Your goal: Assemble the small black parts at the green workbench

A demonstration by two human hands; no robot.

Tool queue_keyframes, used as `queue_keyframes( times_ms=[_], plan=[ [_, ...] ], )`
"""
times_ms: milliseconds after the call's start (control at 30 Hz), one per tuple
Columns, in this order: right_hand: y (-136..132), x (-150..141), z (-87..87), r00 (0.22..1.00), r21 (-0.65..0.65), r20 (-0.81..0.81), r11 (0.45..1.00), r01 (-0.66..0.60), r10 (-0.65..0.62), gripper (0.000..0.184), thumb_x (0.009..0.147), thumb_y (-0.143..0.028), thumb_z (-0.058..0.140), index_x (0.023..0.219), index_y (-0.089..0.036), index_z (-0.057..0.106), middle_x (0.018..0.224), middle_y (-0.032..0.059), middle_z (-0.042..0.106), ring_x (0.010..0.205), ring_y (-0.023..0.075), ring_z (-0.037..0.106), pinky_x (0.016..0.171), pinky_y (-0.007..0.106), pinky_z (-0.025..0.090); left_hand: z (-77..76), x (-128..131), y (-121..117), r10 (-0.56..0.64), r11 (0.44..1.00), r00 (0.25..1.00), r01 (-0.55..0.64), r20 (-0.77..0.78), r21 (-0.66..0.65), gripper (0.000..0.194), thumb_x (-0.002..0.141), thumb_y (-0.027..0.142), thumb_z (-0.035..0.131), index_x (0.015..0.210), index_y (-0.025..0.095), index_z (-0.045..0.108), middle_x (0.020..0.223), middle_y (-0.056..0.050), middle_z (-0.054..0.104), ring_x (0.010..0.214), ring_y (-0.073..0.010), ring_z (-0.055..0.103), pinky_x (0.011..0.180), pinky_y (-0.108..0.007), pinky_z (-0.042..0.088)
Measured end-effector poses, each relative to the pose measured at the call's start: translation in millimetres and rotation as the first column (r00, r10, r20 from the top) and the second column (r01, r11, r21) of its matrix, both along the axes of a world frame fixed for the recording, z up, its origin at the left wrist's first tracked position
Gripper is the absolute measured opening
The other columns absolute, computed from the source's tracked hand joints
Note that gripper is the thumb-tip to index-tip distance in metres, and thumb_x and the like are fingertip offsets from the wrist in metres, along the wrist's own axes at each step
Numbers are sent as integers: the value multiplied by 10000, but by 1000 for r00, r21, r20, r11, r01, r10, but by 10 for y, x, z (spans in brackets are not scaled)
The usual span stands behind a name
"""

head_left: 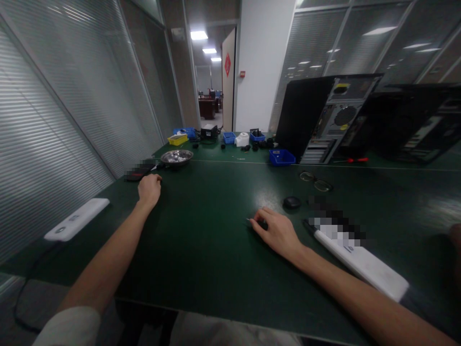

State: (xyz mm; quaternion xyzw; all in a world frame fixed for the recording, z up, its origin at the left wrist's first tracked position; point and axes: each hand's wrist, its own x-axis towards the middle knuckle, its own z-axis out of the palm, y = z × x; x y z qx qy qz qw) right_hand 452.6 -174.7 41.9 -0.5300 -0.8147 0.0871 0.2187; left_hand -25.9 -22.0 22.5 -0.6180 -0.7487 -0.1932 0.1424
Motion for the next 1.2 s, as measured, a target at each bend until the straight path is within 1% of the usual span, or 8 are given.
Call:
queue_keyframes(
  times_ms=[367,533,600,667,800,867,933,1200],
  plan=[
    [-7,-3,4,1000,4,2,1000,-4,4,248,990,-427,511,903,-233,639,921,12,660,731,153,605,626,277,376,-21,0,-30,-77,997,997,77,18,-11,331,893,169,469,1081,192,741,1143,-119,670,1037,-273,633,904,-354,494],
    [-4,-2,12,1000,4,2,1000,0,0,244,990,-427,506,907,-236,635,935,14,663,756,159,611,636,278,382,152,453,-107,-294,955,943,287,155,70,314,937,172,453,1059,197,742,1109,-85,683,1040,-241,628,953,-344,476],
    [2,-1,3,1000,6,1,1000,-2,2,242,987,-428,509,909,-237,636,939,15,664,755,159,612,637,279,383,245,858,-222,-448,894,862,435,237,106,287,959,191,471,1070,196,736,1105,-76,682,1025,-225,630,944,-346,482],
    [8,-3,-8,1000,10,-2,1000,0,0,238,985,-426,512,904,-238,634,935,11,663,743,155,609,631,280,379,310,1324,-418,-627,773,710,618,320,142,254,974,210,503,1113,205,716,1111,-63,678,1014,-202,628,924,-343,492],
    [12,-11,-25,1000,17,-13,1000,22,-22,231,984,-422,517,893,-240,627,916,6,659,733,154,601,620,277,364,316,2100,-915,-848,372,295,923,440,98,219,987,231,552,1160,215,686,1095,-54,661,988,-166,621,894,-320,495],
    [11,-13,-29,999,28,-19,999,31,-30,226,981,-416,523,883,-238,621,907,4,656,735,155,597,626,275,362,282,2292,-1096,-860,243,194,969,472,43,211,991,220,552,1152,209,687,1078,-57,645,970,-159,615,878,-308,491],
    [6,-13,-29,1000,30,-24,999,16,-15,217,977,-407,527,878,-237,618,904,3,653,735,152,592,638,273,367,251,2359,-1185,-855,217,179,976,488,23,216,991,199,547,1162,206,679,1074,-60,629,966,-158,607,872,-306,486],
    [-19,-31,2,999,-1,-12,999,-53,53,205,972,-397,530,894,-238,633,891,3,641,721,146,581,643,269,382,221,2304,-1118,-775,299,199,952,599,71,321,918,240,670,1237,216,641,1138,-73,600,908,-157,604,812,-314,513]
  ],
)
